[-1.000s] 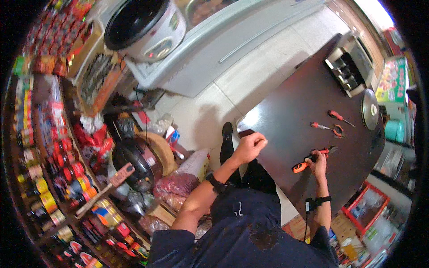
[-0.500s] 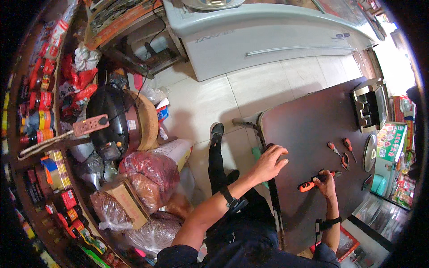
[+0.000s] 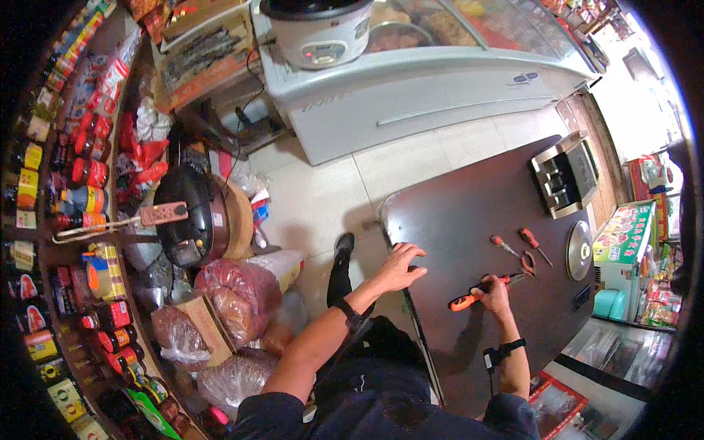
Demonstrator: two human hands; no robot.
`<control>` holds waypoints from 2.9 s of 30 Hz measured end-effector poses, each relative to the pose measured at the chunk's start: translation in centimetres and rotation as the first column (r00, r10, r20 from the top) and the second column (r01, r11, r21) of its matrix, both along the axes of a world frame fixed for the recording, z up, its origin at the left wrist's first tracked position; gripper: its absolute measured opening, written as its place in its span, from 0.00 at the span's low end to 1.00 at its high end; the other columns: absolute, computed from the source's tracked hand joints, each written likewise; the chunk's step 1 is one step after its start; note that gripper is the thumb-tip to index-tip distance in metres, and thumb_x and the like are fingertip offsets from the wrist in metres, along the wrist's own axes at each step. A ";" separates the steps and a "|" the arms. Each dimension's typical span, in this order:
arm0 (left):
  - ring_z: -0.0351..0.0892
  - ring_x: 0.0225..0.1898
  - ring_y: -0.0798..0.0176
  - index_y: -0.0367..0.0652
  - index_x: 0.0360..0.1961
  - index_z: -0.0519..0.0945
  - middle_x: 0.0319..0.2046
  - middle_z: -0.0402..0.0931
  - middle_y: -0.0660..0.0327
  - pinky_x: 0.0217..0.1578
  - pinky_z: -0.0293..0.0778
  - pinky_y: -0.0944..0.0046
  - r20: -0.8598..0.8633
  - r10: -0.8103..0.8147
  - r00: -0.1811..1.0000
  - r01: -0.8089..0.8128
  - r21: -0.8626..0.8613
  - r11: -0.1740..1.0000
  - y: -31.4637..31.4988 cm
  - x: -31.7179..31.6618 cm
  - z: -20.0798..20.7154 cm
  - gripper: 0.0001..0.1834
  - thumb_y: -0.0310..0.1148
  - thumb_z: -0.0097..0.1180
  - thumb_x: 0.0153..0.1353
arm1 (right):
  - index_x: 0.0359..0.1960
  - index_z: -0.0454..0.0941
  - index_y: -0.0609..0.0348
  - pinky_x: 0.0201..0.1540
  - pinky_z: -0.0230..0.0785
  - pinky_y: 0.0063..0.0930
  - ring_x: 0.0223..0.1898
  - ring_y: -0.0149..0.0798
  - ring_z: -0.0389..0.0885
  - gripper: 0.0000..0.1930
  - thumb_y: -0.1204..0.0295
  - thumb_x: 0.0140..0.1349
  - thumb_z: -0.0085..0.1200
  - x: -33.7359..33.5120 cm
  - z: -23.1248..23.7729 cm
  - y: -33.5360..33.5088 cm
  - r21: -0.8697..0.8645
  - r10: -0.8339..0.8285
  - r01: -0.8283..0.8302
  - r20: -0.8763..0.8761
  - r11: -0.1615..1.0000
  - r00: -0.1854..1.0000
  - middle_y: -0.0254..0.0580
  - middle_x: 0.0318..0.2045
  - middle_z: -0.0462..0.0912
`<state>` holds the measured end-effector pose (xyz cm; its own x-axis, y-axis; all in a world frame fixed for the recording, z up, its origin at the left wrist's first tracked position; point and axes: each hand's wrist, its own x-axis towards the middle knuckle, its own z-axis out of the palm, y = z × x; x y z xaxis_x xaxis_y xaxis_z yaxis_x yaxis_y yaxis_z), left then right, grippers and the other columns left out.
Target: The person disassembles a rice cooker by prying off the bottom cover with a screwdriver, removes the inner pot, rinses it with water, and places it back into the cooker. They then plug in the cooker and handle a money-counting machine on the counter.
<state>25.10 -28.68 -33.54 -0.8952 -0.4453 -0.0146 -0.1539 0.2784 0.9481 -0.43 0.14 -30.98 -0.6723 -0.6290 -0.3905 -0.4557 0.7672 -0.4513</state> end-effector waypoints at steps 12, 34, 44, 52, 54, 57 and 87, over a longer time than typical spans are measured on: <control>0.75 0.59 0.46 0.40 0.52 0.83 0.51 0.82 0.51 0.62 0.71 0.49 0.216 -0.419 0.882 0.433 -0.022 0.901 -4.2 -2.3 -1.2 0.24 0.45 0.67 0.61 | 0.67 0.73 0.55 0.70 0.66 0.48 0.70 0.63 0.66 0.37 0.60 0.56 0.74 8.6 3.7 0.2 -0.083 -0.204 0.196 -0.099 0.977 0.974 0.63 0.69 0.63; 0.85 0.39 0.57 0.37 0.47 0.83 0.36 0.85 0.53 0.45 0.80 0.56 0.458 -0.622 0.635 0.725 -0.077 0.684 0.9 -16.2 3.0 0.20 0.45 0.65 0.66 | 0.66 0.74 0.60 0.69 0.69 0.46 0.66 0.56 0.74 0.33 0.60 0.62 0.67 13.5 5.3 2.6 -0.207 -0.290 0.305 0.101 0.930 0.952 0.52 0.64 0.76; 0.72 0.53 0.43 0.40 0.48 0.80 0.47 0.75 0.48 0.56 0.69 0.46 0.126 -0.491 0.862 0.481 -0.507 0.715 7.4 -24.3 3.8 0.16 0.35 0.66 0.63 | 0.67 0.73 0.53 0.63 0.73 0.47 0.63 0.55 0.75 0.33 0.61 0.61 0.68 12.6 4.1 5.9 -0.208 -0.469 0.488 0.135 0.848 0.873 0.49 0.62 0.75; 0.81 0.50 0.47 0.37 0.49 0.82 0.47 0.81 0.49 0.54 0.76 0.51 0.188 -0.322 0.928 0.366 -0.289 0.885 3.0 -31.7 3.0 0.19 0.40 0.66 0.64 | 0.64 0.74 0.59 0.61 0.74 0.49 0.59 0.60 0.77 0.32 0.60 0.61 0.69 10.0 1.4 5.7 -0.259 -0.503 0.530 0.166 0.808 0.848 0.57 0.57 0.77; 0.83 0.52 0.50 0.37 0.54 0.82 0.49 0.82 0.49 0.56 0.77 0.53 0.300 -0.241 0.923 0.309 -0.204 0.929 0.8 -35.1 2.7 0.23 0.43 0.66 0.65 | 0.64 0.73 0.63 0.60 0.73 0.51 0.57 0.62 0.77 0.32 0.59 0.62 0.68 9.5 1.3 4.8 -0.270 -0.520 0.553 0.190 0.788 0.833 0.59 0.54 0.77; 0.82 0.58 0.53 0.34 0.60 0.79 0.57 0.81 0.48 0.61 0.75 0.54 0.247 -0.188 0.951 0.227 -0.140 0.964 -2.3 -41.0 2.7 0.27 0.43 0.64 0.68 | 0.64 0.72 0.64 0.57 0.75 0.50 0.54 0.60 0.79 0.33 0.57 0.62 0.68 8.8 1.6 4.0 -0.270 -0.519 0.589 0.290 0.762 0.804 0.58 0.50 0.79; 0.83 0.51 0.31 0.41 0.63 0.70 0.46 0.84 0.35 0.54 0.78 0.41 0.214 -0.292 0.932 0.344 -0.270 0.899 -3.6 -57.7 3.6 0.35 0.33 0.67 0.54 | 0.70 0.67 0.53 0.67 0.70 0.50 0.69 0.60 0.65 0.38 0.69 0.57 0.70 -5.4 5.7 2.2 -0.216 -0.636 0.602 -0.168 0.769 0.753 0.53 0.69 0.64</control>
